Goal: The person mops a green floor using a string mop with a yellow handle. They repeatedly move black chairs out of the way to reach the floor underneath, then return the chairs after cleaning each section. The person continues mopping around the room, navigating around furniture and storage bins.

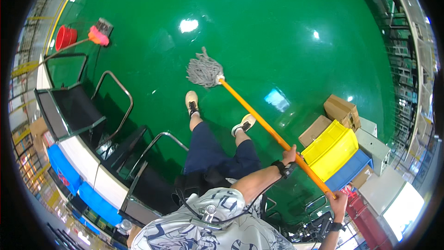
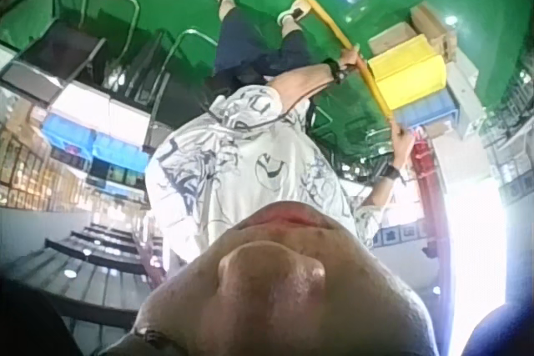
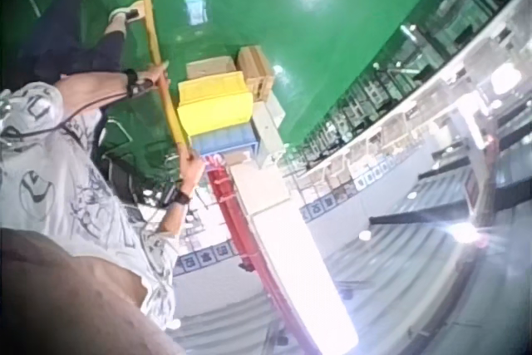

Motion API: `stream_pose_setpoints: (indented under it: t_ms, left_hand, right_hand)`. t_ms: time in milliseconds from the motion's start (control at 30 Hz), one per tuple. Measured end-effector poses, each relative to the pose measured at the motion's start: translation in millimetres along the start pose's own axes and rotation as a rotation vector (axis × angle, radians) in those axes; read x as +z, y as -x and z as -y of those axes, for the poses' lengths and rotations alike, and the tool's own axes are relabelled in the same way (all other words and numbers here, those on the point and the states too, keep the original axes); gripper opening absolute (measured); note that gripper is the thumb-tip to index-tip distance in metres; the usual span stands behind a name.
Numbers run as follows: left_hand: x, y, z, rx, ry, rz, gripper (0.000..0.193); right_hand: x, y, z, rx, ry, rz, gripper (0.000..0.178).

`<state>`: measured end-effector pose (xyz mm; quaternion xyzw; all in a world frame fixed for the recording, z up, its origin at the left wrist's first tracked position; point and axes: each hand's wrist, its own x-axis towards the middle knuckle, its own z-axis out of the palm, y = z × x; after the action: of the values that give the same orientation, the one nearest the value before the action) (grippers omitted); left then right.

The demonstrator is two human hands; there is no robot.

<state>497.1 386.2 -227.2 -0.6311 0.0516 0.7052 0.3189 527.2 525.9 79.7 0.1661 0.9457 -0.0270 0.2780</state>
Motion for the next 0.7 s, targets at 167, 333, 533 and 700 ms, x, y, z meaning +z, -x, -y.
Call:
stream_pose_setpoints:
  t_ms: [167,333,533,700]
  left_hand:
    - [-15,31,-91,0.123,-0.088,-0.066,0.032]
    - [-71,80,-300,0.66,-0.363,-0.195,0.047]
    - [-141,105,-599,1.012,-0.517,-0.236,0.038]
    - [-213,126,-778,1.123,-0.991,-0.84,0.029]
  right_hand:
    - [27,-8,84,-0.004,0.028,0.161,0.047]
    - [76,-23,286,0.076,-0.215,0.6,0.051]
    - [157,-77,550,-0.297,-0.274,0.832,0.045]
    - [269,-59,694,-0.526,-0.264,0.538,0.04]
